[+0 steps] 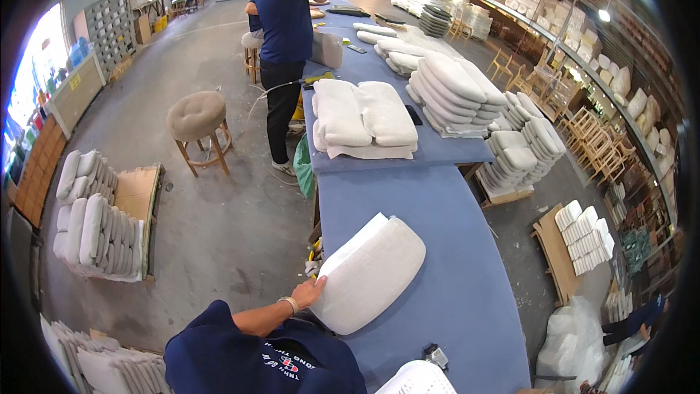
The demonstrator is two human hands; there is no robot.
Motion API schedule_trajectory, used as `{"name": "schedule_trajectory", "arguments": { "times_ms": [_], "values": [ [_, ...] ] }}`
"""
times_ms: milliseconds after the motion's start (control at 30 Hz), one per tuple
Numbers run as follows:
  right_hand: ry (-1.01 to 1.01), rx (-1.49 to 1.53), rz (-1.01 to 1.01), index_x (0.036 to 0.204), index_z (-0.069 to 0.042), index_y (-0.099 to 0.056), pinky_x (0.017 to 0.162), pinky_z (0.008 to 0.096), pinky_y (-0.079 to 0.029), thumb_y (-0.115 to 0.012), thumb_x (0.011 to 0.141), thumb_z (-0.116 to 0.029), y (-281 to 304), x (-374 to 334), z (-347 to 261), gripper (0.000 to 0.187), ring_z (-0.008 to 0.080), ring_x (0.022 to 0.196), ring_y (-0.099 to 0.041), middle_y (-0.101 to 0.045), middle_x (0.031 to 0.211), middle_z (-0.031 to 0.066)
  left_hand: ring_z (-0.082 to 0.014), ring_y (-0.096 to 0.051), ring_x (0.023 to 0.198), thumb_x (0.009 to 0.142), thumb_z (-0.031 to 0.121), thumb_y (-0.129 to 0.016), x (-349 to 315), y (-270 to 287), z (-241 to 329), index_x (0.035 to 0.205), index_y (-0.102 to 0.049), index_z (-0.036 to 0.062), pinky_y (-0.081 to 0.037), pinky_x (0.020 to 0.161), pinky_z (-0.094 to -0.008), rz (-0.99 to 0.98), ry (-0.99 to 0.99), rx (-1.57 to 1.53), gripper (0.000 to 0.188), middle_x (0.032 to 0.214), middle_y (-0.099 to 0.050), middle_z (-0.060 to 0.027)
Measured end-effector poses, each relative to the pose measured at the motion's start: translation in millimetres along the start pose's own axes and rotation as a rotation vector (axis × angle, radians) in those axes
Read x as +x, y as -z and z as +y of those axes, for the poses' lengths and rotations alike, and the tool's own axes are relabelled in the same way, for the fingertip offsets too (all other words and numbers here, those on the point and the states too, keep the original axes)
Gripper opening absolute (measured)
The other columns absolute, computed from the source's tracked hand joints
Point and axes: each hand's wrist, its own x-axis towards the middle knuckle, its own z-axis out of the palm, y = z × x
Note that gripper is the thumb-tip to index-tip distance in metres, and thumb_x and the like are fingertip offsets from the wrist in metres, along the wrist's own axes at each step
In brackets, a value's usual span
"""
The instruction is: The person assembles white cushion covers by inserting foam inserts, trimming excess fabric with a utility knife, and stapling the edges closed. They handle multiple cushions one at a time, stacking finished units on the table.
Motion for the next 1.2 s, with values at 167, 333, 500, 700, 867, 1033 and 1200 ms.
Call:
{"name": "schedule_trajectory", "arguments": {
  "times_ms": [167,333,500,700,867,1033,1200],
  "values": [
    [-0.487,0.856,-0.603,0.132,0.001,-0.057,0.087,0.0423,-0.054,-0.063,0.102,-0.036,4,23,-150,0.047,0.0271,0.106,-0.065,-0.064,0.124,0.0176,-0.0426,-0.071,0.100,0.104,0.063,-0.035,-56,8,34,0.127,-0.066,-0.0002,-0.054,0.089,-0.0500,0.033,-0.181,-0.041,0.074,0.113,-0.071,-0.0275],
    [-0.446,1.268,-0.950,0.147,0.001,-0.046,0.102,0.0461,-0.051,-0.059,0.102,-0.051,-48,74,-209,0.070,0.0331,0.119,-0.062,-0.060,0.138,0.0181,-0.0437,-0.071,0.100,0.104,0.063,-0.036,-83,1,74,0.124,-0.068,-0.0017,-0.054,0.092,-0.0486,-0.036,-0.080,-0.116,0.075,0.107,-0.072,-0.0292],
    [-0.419,1.331,-0.942,0.142,0.005,-0.048,0.098,0.0455,-0.054,-0.075,0.093,-0.032,-63,85,-224,0.067,0.0310,0.112,-0.066,-0.064,0.130,0.0197,-0.0407,-0.071,0.105,0.105,0.062,-0.037,-74,8,70,0.125,-0.068,-0.0012,-0.053,0.092,-0.0486,0.006,-0.123,-0.058,0.074,0.109,-0.072,-0.0284],
    [0.134,1.076,-0.770,0.136,0.005,-0.056,0.097,0.0414,-0.053,-0.082,0.082,-0.013,42,114,-298,0.062,0.0287,0.108,-0.067,-0.069,0.121,0.0183,-0.0284,-0.067,0.109,0.105,0.062,-0.041,-58,-24,32,0.147,-0.050,-0.0027,-0.056,0.084,-0.0373,-0.238,-0.081,-0.362,0.078,0.133,-0.064,-0.0220],
    [0.736,0.585,-0.781,0.141,-0.005,-0.057,0.099,0.0381,-0.052,-0.087,0.074,-0.013,176,168,-358,0.074,0.0255,0.114,-0.069,-0.071,0.125,0.0146,-0.0360,-0.054,0.132,0.096,0.041,-0.072,-56,3,80,0.162,-0.023,0.0034,-0.044,0.111,-0.0444,0.347,-0.713,-0.344,0.090,0.151,-0.046,-0.0251],
    [0.961,0.228,-0.859,0.142,-0.020,-0.060,0.099,0.0410,-0.053,-0.087,0.072,-0.018,207,188,-360,0.075,0.0338,0.119,-0.066,-0.069,0.132,0.0098,-0.0357,-0.045,0.142,0.080,0.032,-0.088,-84,81,161,0.162,-0.025,0.0071,-0.039,0.116,-0.0433,0.575,-1.174,-0.285,0.106,0.156,-0.043,-0.0209],
    [0.934,-0.158,-0.926,0.138,-0.021,-0.064,0.102,0.0432,-0.051,-0.088,0.073,-0.034,85,191,-279,0.070,0.0336,0.119,-0.065,-0.069,0.132,0.0083,-0.0348,-0.059,0.127,0.074,0.030,-0.090,-52,66,124,0.156,-0.037,0.0097,-0.049,0.105,-0.0433,0.099,-0.897,0.287,0.100,0.143,-0.055,-0.0179]
  ]
}}
